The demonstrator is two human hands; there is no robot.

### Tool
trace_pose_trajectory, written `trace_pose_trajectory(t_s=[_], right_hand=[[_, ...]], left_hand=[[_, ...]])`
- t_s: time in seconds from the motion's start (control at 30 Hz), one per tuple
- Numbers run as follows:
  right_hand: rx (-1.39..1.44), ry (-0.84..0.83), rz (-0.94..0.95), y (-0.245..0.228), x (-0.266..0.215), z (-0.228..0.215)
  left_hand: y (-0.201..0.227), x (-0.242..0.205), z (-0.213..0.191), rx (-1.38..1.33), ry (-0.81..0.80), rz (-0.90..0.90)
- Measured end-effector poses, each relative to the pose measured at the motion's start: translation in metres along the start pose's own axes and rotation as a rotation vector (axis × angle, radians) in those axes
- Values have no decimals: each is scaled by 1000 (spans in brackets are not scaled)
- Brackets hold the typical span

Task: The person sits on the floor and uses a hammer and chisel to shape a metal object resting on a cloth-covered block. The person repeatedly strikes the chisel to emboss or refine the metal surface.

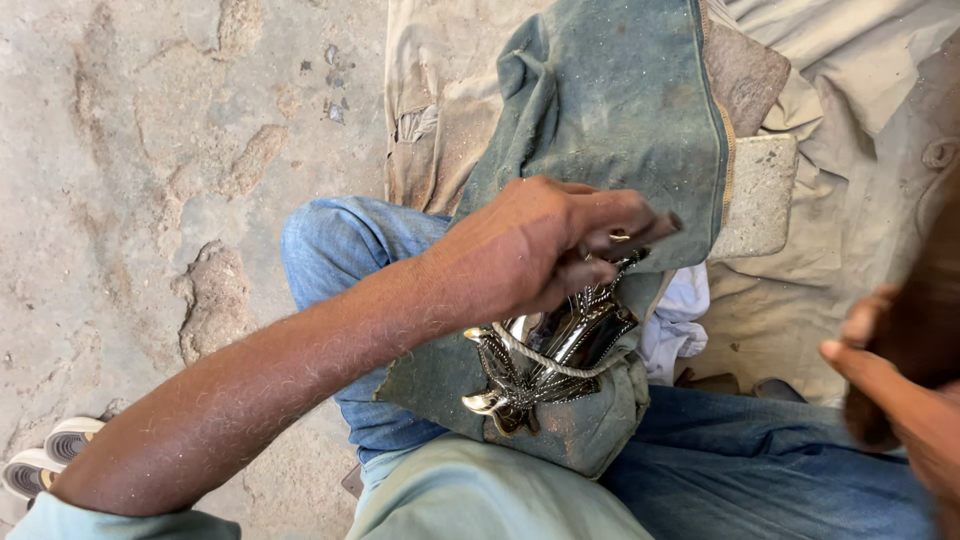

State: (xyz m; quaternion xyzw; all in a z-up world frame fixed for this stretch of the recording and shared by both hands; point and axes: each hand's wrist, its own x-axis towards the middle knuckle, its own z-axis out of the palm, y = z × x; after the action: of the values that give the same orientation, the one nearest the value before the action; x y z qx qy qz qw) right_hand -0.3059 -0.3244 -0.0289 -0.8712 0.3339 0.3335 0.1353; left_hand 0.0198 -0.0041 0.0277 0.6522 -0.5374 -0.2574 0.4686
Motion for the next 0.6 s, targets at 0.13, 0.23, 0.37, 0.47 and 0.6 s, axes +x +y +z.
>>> trace_pose_trajectory(t_s=[0.13, 0.23, 0.37, 0.47, 0.6], right_hand=[[499, 252, -702, 30, -48, 2], [861, 246, -502, 22, -71, 17], [1347, 191, -358, -26, -124, 64], [1327, 208, -216, -52, -142, 80], [1009, 272, -139, -51, -144, 84]], left_hand=[[11, 6, 11, -67, -148, -12], [14, 15, 16, -10, -278, -15], [8, 19, 19, 83, -330, 121], [6, 25, 20, 84, -389, 93], [3, 28, 21, 40, -437, 50]])
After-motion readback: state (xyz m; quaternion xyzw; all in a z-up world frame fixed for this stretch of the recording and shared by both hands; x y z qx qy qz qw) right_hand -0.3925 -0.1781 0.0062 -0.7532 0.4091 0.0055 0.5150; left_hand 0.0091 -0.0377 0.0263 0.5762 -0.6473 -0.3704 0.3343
